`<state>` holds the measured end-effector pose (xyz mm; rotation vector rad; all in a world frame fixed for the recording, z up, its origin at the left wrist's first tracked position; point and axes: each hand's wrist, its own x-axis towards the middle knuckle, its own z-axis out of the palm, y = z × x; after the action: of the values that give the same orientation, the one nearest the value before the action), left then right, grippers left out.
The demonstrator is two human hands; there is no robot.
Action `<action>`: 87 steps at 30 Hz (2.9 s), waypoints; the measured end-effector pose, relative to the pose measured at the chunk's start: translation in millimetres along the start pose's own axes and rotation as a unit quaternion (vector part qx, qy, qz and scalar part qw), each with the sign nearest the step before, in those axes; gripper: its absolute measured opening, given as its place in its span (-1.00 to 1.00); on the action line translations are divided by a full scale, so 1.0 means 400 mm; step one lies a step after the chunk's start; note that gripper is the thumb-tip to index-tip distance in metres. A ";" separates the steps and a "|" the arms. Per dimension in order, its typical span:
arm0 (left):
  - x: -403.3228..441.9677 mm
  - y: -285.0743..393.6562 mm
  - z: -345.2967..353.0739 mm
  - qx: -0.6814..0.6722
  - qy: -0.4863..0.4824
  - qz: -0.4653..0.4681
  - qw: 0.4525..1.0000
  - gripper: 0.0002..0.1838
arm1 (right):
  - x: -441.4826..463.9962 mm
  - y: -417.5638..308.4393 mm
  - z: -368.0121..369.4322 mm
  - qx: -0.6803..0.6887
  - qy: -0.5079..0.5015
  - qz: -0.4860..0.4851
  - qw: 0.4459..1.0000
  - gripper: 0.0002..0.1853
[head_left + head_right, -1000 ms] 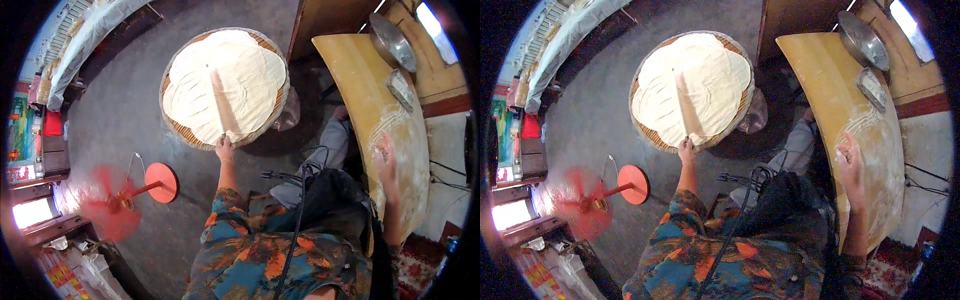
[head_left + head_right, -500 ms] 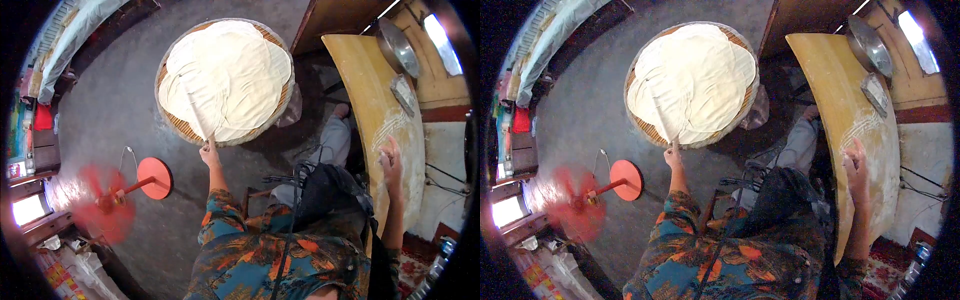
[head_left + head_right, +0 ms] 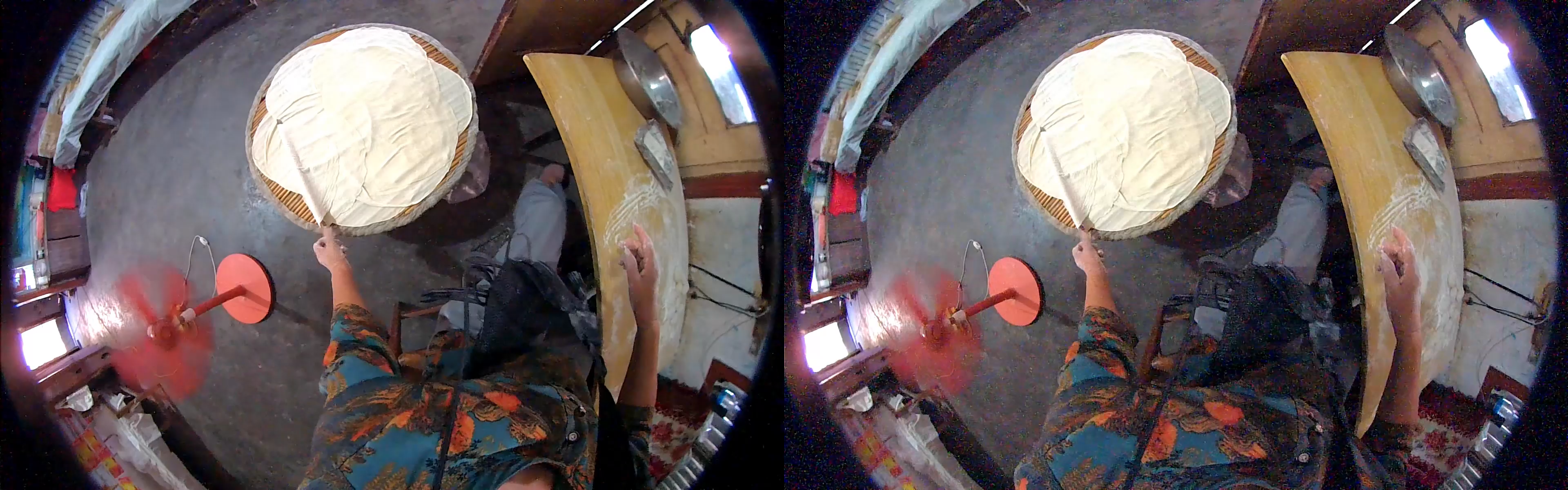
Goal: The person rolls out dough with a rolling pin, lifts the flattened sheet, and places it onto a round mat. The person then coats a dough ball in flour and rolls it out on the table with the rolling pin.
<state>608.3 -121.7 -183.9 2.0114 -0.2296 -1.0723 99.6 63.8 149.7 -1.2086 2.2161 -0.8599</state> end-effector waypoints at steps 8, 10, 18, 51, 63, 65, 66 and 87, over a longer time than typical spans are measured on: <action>0.071 -0.082 -0.018 0.188 0.106 0.266 0.939 -0.60 | -0.030 -0.002 -0.019 -0.016 0.013 -0.015 1.000 -0.54; 0.087 -0.075 -0.032 0.116 0.032 0.181 0.976 -0.59 | -0.037 0.001 -0.029 -0.026 0.011 -0.022 0.999 -0.55; 0.103 -0.100 -0.036 0.100 0.110 0.320 0.936 -0.64 | -0.060 0.009 -0.055 0.000 0.014 0.016 1.000 -0.53; 0.158 0.004 -0.103 -0.024 -0.017 0.108 0.994 -0.51 | -0.129 0.132 -0.081 -0.100 0.048 0.058 0.992 -0.55; -0.101 0.157 0.052 -0.152 -0.154 0.181 0.959 -0.52 | -0.121 0.159 -0.143 -0.149 0.077 0.028 0.985 -0.63; -0.156 0.157 0.076 -0.127 -0.153 0.143 0.969 -0.50 | -0.121 0.160 -0.150 -0.138 0.075 0.029 0.987 -0.63; -0.097 0.113 0.076 -0.106 -0.181 0.142 0.967 -0.63 | -0.122 0.154 -0.152 -0.132 0.078 0.034 0.988 -0.62; -0.674 0.435 0.397 0.195 -0.293 0.712 0.608 -0.64 | -0.250 -0.457 -0.309 -0.212 -0.167 -0.326 0.906 -0.83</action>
<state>356.7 -191.6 61.0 0.9654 -2.1243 -0.4654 172.0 110.8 376.0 -2.1925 1.7665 -0.3334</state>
